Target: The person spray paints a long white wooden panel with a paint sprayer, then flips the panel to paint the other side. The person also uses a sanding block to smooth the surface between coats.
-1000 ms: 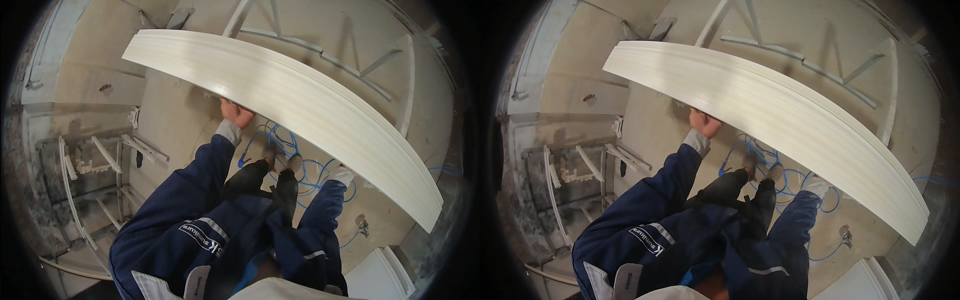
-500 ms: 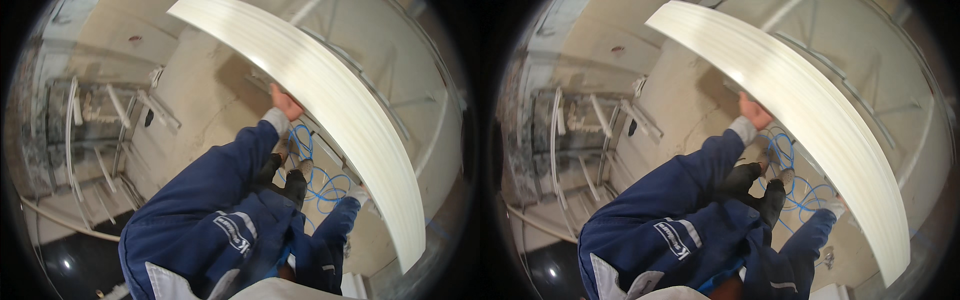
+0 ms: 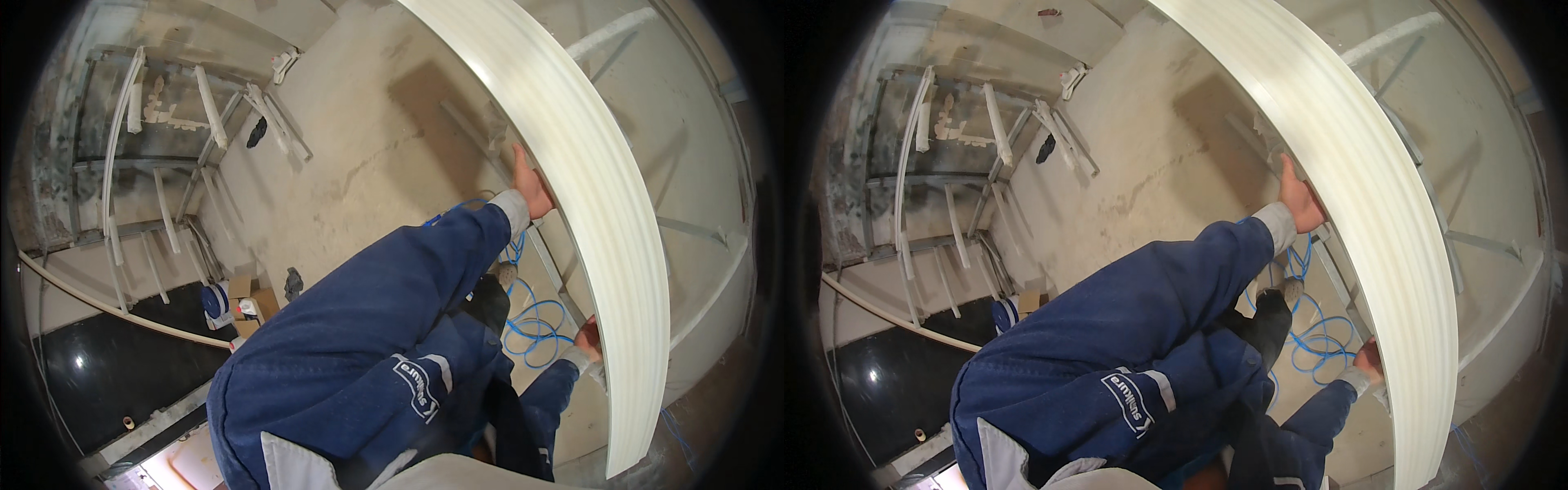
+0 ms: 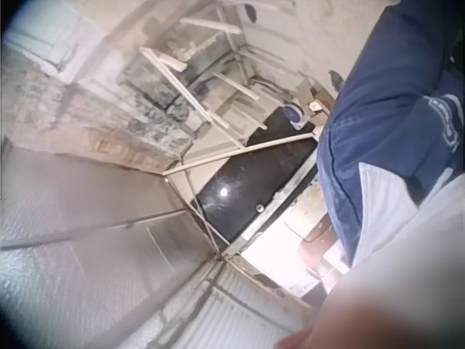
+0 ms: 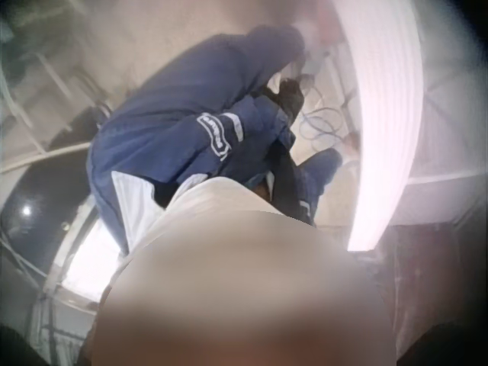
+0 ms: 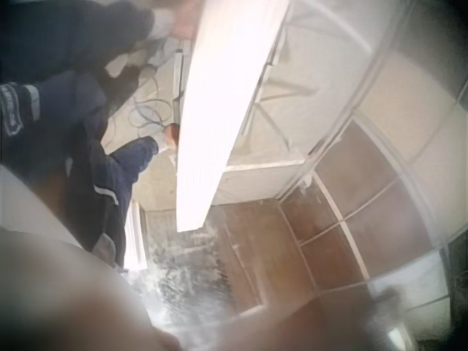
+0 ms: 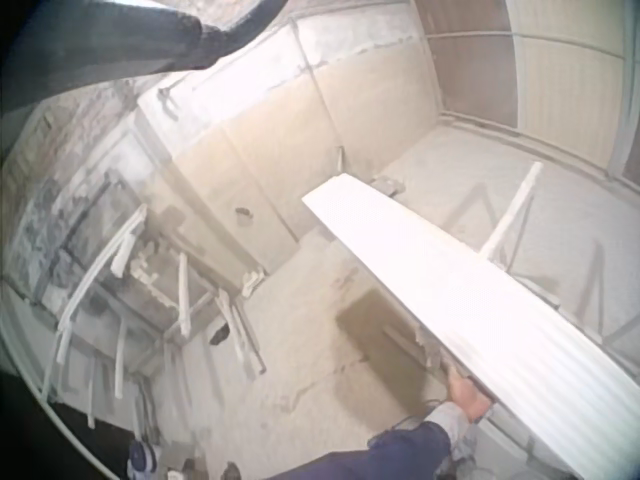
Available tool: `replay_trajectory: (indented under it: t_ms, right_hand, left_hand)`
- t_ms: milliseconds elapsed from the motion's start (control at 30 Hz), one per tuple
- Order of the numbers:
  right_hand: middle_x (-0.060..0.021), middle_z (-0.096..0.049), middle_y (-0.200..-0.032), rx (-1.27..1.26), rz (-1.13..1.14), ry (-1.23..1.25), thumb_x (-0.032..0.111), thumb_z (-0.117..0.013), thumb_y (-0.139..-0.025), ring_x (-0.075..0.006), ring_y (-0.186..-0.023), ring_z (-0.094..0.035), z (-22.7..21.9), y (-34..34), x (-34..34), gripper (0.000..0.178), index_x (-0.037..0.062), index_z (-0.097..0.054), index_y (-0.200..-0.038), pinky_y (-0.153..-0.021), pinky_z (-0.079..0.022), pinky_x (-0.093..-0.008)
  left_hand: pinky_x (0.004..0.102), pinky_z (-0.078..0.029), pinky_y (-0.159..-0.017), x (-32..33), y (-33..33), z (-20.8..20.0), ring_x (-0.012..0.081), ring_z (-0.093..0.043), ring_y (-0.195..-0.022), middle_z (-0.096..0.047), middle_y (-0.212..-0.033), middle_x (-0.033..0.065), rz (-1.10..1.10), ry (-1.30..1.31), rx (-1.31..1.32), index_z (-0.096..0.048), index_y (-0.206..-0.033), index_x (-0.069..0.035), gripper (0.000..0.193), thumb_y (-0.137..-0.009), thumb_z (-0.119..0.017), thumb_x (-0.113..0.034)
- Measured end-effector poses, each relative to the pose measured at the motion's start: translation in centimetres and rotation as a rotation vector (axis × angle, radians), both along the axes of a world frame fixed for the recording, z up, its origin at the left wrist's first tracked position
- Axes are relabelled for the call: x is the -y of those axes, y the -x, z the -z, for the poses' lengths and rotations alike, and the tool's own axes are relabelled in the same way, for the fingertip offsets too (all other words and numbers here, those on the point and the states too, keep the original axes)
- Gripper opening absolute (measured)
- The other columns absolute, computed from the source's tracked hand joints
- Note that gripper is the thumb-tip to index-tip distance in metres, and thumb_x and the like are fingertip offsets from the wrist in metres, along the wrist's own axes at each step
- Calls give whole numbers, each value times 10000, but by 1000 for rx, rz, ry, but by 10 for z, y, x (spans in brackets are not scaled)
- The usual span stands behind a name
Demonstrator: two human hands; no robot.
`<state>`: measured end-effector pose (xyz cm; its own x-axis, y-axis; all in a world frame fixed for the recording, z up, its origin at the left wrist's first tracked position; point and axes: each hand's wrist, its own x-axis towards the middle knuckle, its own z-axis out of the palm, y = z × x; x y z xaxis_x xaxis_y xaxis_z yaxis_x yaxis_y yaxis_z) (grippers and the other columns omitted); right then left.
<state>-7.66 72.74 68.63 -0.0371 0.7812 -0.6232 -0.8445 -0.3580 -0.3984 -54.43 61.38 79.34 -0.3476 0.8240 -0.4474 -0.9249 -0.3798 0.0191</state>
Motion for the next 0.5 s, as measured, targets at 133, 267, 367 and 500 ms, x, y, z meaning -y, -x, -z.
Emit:
replay_trajectory:
  t_ms: [133, 267, 367, 500]
  right_hand:
    - [-239, -564, -1437, 233, -79, 279, 710, -444, -966, -419, -1262, -585, 12, -4, 46, 849, 31, -457, -1475, -1041, -481, -589]
    - [-235, -553, -1440, 473, -478, 471, 792, -412, -937, -397, -1305, -557, 36, -10, 114, 949, 36, -425, -1510, -1054, -474, -549]
    - [-201, -559, -1439, 680, -819, 555, 754, -515, -930, -342, -1255, -595, 50, -10, 168, 865, 117, -404, -1505, -911, -549, -522]
    - [-125, -666, -1139, 864, -1349, 455, 626, -606, -956, -242, -879, -678, 50, 8, 212, 643, 86, -567, -1302, -600, -550, -402]
  left_hand:
    - [574, -302, -1174, 10, 6, 0, 363, -398, -1454, -401, -1600, 169, 103, 89, -92, -333, -1584, -54, 1271, -761, -214, -1015]
    - [520, -368, -1130, 39, 23, 18, 342, -467, -1391, -435, -1573, 171, 225, 209, -147, -357, -1578, -75, 1250, -764, -223, -1014]
    - [475, -461, -1011, 103, 29, 56, 312, -563, -1262, -526, -1476, 167, 366, 466, -374, -414, -1551, -92, 1206, -779, -240, -1001]
    - [500, -503, -914, 261, 36, 112, 363, -663, -1013, -704, -1219, 210, 1087, 1027, -1306, -649, -1357, -70, 841, -935, -423, -762]
